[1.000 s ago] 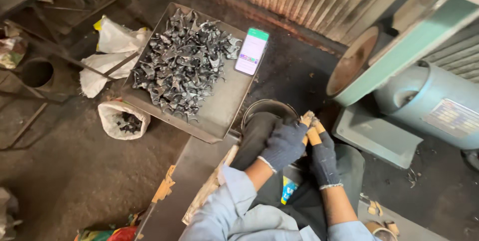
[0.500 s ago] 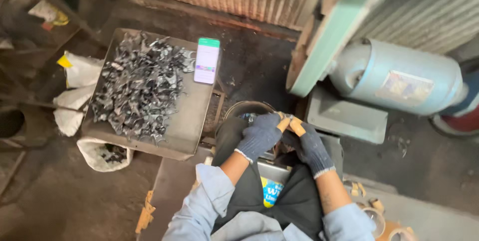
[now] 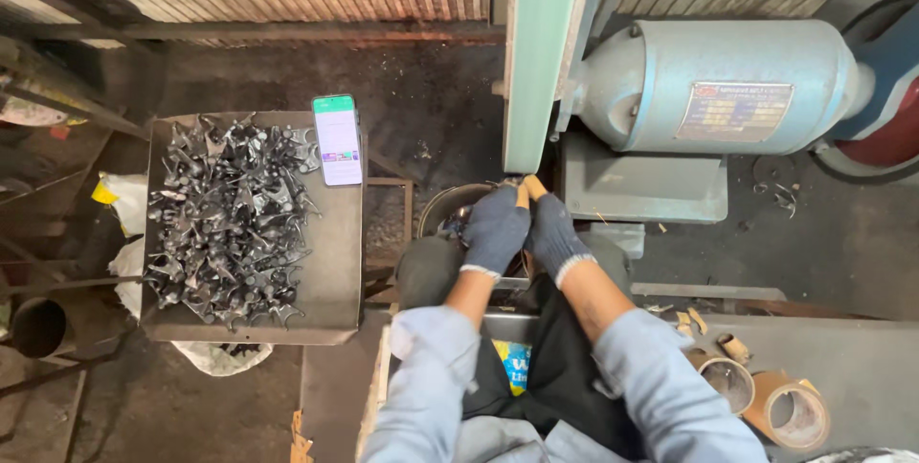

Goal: The person repeatedly picks small metal parts from a tray and grinds them against a rotating belt sander, creating sparks. The person holds each part with gloved hands and moves it across the belt, then places the finished part into a bucket below.

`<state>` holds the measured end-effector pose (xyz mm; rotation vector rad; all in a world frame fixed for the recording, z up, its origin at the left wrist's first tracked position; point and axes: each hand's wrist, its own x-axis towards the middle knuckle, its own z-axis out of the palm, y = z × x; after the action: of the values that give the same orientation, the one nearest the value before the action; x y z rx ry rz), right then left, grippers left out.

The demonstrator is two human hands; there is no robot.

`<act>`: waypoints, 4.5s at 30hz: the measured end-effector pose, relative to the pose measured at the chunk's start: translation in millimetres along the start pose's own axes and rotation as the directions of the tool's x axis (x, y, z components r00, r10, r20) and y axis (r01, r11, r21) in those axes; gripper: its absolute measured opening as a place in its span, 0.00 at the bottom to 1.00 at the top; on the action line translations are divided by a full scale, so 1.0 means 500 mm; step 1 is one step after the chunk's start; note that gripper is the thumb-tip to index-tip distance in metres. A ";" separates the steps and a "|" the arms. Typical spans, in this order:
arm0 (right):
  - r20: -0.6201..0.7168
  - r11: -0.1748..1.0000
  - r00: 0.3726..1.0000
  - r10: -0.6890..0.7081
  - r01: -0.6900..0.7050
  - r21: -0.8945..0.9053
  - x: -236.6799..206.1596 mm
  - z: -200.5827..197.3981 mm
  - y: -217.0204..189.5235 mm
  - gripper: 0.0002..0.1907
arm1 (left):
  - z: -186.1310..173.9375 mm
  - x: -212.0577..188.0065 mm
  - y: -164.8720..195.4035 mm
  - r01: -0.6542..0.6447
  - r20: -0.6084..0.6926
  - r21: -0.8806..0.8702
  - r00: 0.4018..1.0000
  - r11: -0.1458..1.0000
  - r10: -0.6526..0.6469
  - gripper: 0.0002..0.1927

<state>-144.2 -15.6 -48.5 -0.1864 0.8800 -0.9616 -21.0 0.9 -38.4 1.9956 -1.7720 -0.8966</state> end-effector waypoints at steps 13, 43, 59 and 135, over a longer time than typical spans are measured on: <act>-0.199 0.911 0.929 -0.312 0.233 -0.341 -0.041 -0.035 -0.028 0.14 | 0.092 0.059 -0.013 0.119 0.071 -0.731 0.993 0.672 -0.099 0.18; -0.183 0.763 0.940 -0.289 0.110 -0.636 -0.060 0.022 -0.008 0.24 | 0.054 0.016 -0.067 -0.194 0.041 -0.612 0.960 0.766 0.276 0.19; -0.054 0.901 0.984 -0.172 0.180 0.396 0.063 -0.019 0.067 0.13 | 0.064 0.057 -0.057 0.055 0.052 -0.104 0.997 0.993 -0.050 0.18; 0.425 0.739 0.872 -0.243 0.450 -0.501 -0.159 -0.006 -0.022 0.33 | 0.009 0.001 -0.044 0.027 0.191 -0.958 0.804 0.286 0.564 0.18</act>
<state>-174.5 40.6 0.5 -1.0656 0.8132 -0.9389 -7.1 5.0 -55.6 0.6200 -1.1486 -1.8703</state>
